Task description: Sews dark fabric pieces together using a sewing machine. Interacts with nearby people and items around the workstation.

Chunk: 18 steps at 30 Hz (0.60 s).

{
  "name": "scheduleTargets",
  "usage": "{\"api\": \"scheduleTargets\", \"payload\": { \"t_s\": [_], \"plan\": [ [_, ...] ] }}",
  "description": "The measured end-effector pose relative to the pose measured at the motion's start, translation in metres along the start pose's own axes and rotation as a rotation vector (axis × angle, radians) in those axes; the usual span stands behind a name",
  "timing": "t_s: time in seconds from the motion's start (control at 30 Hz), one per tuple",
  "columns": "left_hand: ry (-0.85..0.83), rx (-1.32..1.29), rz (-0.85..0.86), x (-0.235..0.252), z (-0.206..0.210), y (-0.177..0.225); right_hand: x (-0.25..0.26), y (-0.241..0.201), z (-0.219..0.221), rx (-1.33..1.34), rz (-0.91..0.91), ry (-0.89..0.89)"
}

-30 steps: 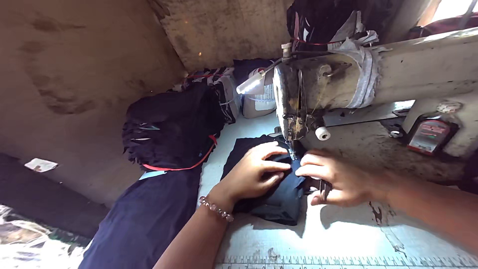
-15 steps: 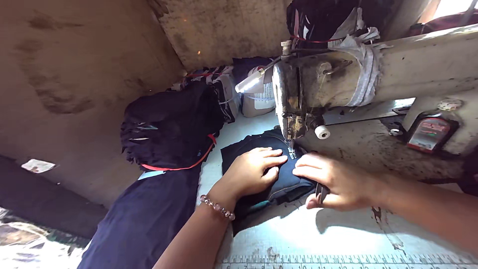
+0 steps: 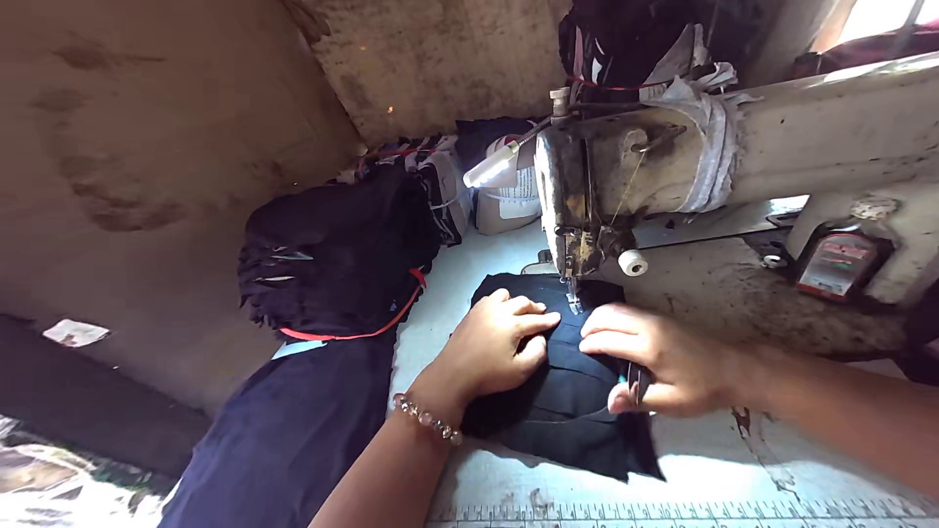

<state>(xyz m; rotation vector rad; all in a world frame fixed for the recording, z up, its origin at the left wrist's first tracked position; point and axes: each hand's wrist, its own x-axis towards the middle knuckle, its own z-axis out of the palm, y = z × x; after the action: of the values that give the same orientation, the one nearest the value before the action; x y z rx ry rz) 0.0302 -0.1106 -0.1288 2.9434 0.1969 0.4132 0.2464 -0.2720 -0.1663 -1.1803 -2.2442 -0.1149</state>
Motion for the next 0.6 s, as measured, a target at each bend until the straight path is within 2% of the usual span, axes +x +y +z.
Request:
{"api": "scheduleTargets", "payload": {
  "t_s": [0.07,0.13,0.23,0.4,0.6],
  "plan": [
    [0.007,-0.058,0.019,-0.002,0.003,-0.003,-0.002,0.007,0.000,-0.030,0.001,0.020],
    [0.065,-0.189,0.142,-0.006,0.007,-0.010,-0.003,0.008,-0.001,-0.059,0.019,0.022],
    [0.001,-0.384,0.234,-0.007,0.005,-0.012,-0.006,0.007,-0.002,-0.109,0.035,0.031],
    [-0.025,-0.413,0.187,-0.002,0.006,-0.019,-0.005,-0.010,0.001,-0.126,-0.063,0.033],
    [-0.035,-0.338,0.095,0.004,0.006,-0.021,-0.004,-0.005,0.002,-0.153,0.010,0.039]
  ]
}}
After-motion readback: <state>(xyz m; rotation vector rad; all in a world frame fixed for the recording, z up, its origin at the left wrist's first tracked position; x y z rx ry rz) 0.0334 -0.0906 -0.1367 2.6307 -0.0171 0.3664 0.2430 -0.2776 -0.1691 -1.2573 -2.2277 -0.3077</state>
